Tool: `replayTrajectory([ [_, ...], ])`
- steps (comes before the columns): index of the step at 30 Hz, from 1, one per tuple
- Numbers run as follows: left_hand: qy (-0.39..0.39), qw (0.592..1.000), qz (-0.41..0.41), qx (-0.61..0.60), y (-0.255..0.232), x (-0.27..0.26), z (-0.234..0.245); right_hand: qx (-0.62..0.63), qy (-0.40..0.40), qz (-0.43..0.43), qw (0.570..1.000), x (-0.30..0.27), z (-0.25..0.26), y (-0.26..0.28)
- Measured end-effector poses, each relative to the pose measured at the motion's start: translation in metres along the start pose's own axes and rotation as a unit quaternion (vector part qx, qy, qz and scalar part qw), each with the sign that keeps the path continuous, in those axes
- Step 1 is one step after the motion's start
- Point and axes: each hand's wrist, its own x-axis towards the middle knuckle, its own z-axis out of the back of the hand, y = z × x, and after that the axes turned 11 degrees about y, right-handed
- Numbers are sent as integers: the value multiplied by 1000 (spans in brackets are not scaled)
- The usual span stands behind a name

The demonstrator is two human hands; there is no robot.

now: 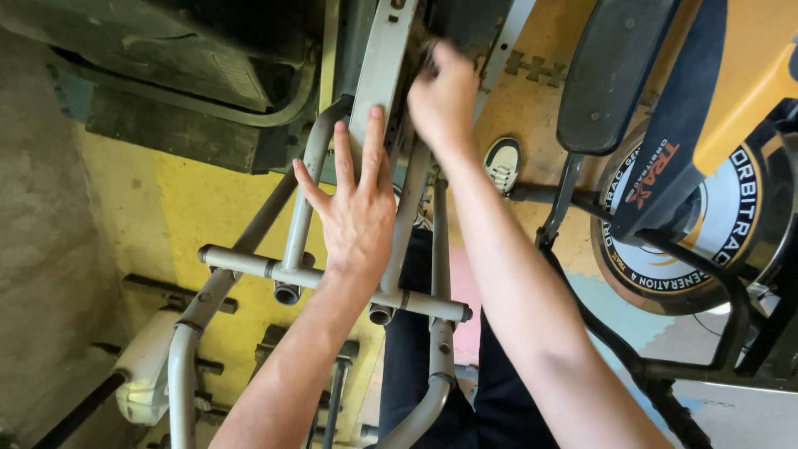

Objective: The person is using a spray bottle and a cloth to clean the frame and components of an elliptical trainer.

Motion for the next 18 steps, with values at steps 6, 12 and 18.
replayTrajectory([
  [6, -5, 1000, 0, -6, 0, 3, 0, -40, -64, 10, 997, 25, -15, -56],
  [12, -1, 1000, -2, -10, 1, 3, 0, -114, 131, -211, 962, -11, -5, 1],
  [18, -4, 999, -5, -32, 2, 5, 0, -130, 193, -122, 965, -48, 24, 44],
])
